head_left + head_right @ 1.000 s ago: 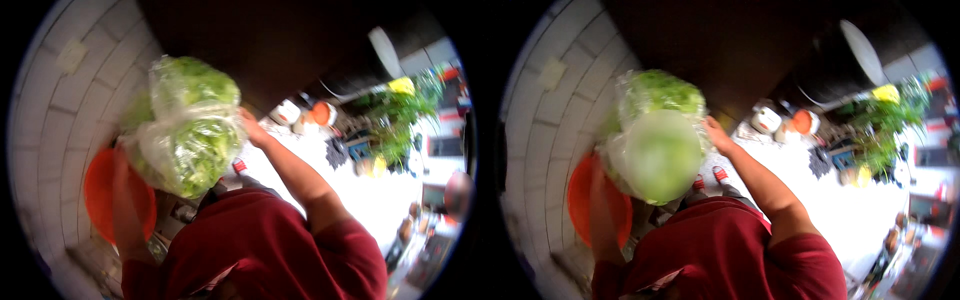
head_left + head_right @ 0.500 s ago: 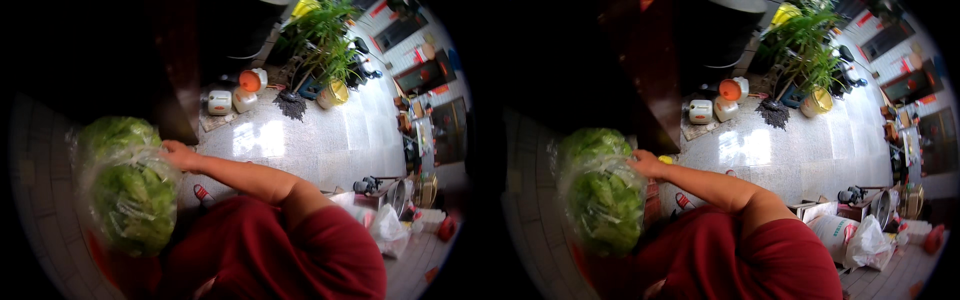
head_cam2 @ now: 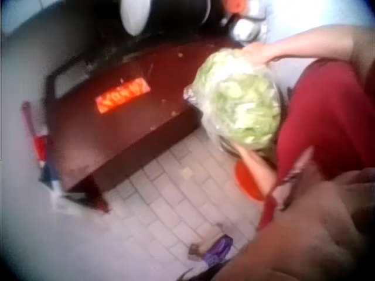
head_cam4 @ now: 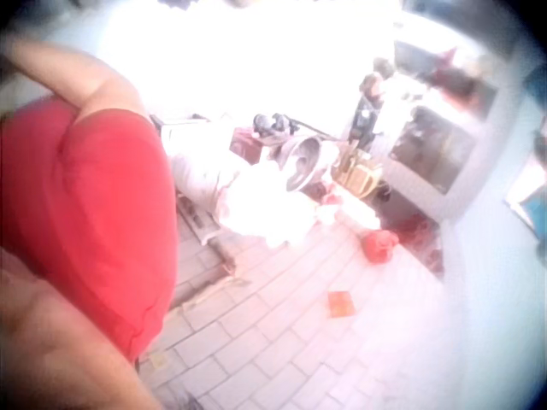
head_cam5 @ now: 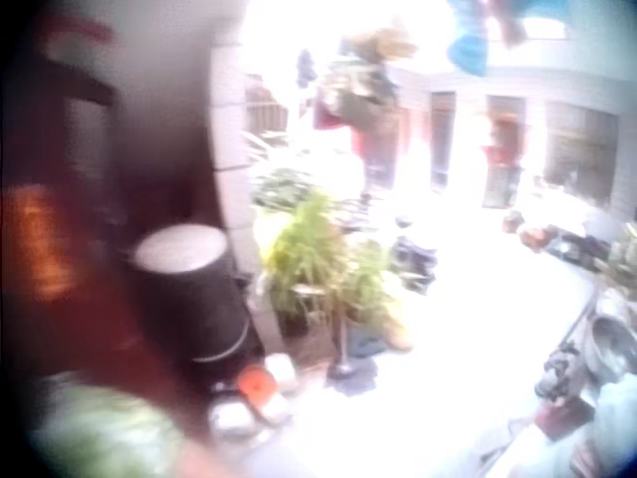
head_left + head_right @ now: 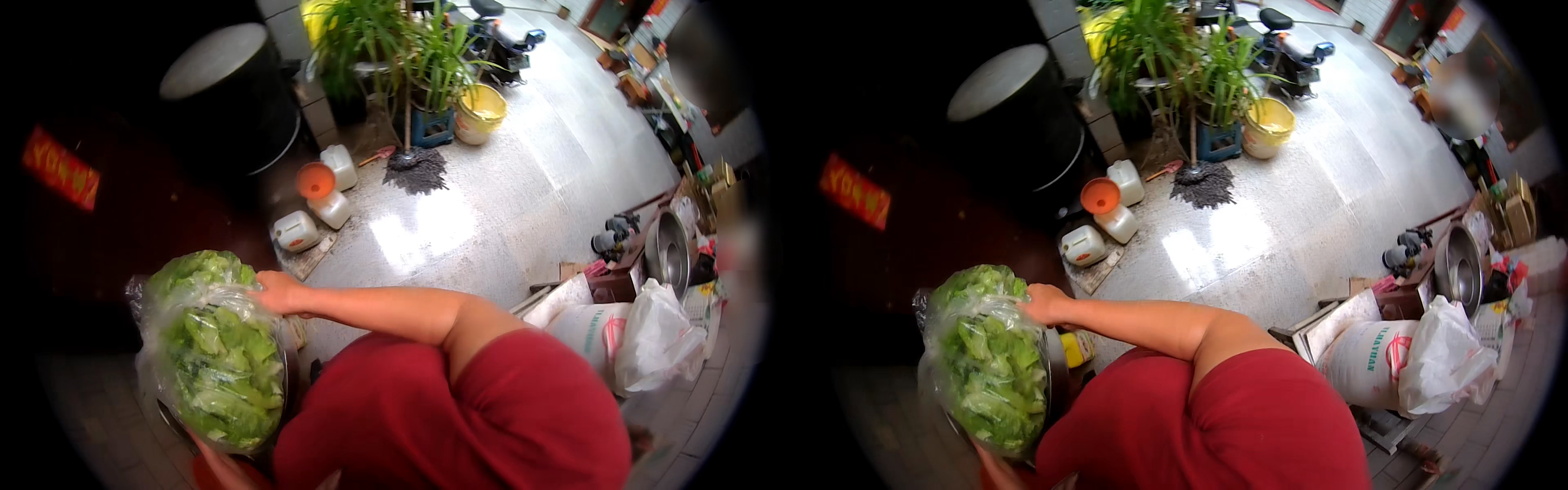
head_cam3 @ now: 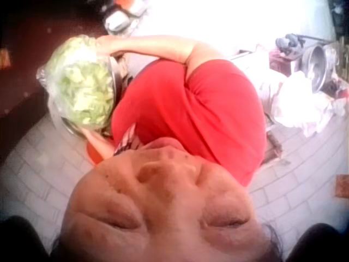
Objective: The person washes lettuce leaves under running water in a metal basin, transferring the cleaned leaves into an orange colander. They then transfer the washed lettuce from the colander into a large plastic bag and carry the bag to a table.
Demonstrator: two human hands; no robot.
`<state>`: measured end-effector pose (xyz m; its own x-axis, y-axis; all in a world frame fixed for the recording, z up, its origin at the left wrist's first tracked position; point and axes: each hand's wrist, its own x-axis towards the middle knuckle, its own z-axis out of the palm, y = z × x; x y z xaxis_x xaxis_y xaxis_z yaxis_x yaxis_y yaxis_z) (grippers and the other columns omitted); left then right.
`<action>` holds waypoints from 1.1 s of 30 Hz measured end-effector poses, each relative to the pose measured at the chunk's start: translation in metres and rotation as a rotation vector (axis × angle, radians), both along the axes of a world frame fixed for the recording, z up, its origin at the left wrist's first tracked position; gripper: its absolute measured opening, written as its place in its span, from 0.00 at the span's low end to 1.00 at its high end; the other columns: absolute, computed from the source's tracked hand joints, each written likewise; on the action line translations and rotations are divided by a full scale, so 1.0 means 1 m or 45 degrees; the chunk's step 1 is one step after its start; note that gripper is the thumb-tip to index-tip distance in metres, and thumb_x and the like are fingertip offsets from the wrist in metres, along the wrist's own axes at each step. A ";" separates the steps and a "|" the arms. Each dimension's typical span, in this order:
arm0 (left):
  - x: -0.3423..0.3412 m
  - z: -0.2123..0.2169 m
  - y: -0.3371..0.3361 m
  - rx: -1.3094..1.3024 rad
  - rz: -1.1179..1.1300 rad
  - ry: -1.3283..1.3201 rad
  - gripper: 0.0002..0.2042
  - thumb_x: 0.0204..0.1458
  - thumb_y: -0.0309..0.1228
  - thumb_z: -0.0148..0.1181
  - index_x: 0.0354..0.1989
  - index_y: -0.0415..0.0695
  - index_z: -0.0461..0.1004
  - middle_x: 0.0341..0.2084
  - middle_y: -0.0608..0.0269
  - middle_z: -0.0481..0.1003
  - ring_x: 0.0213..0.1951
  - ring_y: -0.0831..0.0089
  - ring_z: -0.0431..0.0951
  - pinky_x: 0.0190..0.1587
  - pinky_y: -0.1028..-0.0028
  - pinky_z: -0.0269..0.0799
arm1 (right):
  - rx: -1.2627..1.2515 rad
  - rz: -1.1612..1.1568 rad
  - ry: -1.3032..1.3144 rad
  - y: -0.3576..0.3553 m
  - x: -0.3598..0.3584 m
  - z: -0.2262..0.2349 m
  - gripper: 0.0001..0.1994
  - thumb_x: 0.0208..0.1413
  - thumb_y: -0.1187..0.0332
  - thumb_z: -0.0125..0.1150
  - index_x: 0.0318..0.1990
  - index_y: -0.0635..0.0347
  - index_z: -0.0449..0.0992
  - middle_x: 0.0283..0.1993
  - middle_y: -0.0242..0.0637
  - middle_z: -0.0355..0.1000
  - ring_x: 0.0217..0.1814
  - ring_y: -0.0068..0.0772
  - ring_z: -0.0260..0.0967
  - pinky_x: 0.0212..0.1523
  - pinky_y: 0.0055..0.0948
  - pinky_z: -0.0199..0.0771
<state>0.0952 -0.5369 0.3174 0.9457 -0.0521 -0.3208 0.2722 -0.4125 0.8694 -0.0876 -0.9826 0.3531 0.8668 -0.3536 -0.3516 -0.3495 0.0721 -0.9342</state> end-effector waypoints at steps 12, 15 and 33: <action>-0.042 0.030 -0.342 -0.074 -0.651 -0.044 0.17 0.60 0.39 0.49 0.44 0.39 0.77 0.34 0.61 0.77 0.33 0.70 0.75 0.35 0.68 0.70 | -0.135 -0.623 -0.102 -0.185 -0.223 0.009 0.23 0.57 0.53 0.59 0.46 0.69 0.71 0.46 0.58 0.73 0.50 0.57 0.72 0.49 0.44 0.70; -0.048 0.018 -0.446 -0.089 -0.841 -0.006 0.16 0.60 0.39 0.49 0.43 0.39 0.77 0.34 0.61 0.77 0.32 0.70 0.75 0.34 0.68 0.70 | -0.139 -0.811 -0.031 -0.228 -0.267 -0.009 0.22 0.57 0.54 0.59 0.44 0.68 0.71 0.43 0.58 0.73 0.46 0.55 0.72 0.47 0.44 0.70; -0.368 -0.042 -1.126 -0.306 -1.818 0.217 0.12 0.63 0.33 0.48 0.44 0.39 0.74 0.34 0.64 0.77 0.34 0.76 0.76 0.36 0.75 0.72 | -0.112 -1.895 -0.020 -0.510 -0.612 -0.024 0.14 0.56 0.68 0.61 0.47 0.64 0.70 0.43 0.39 0.73 0.45 0.27 0.67 0.46 0.33 0.70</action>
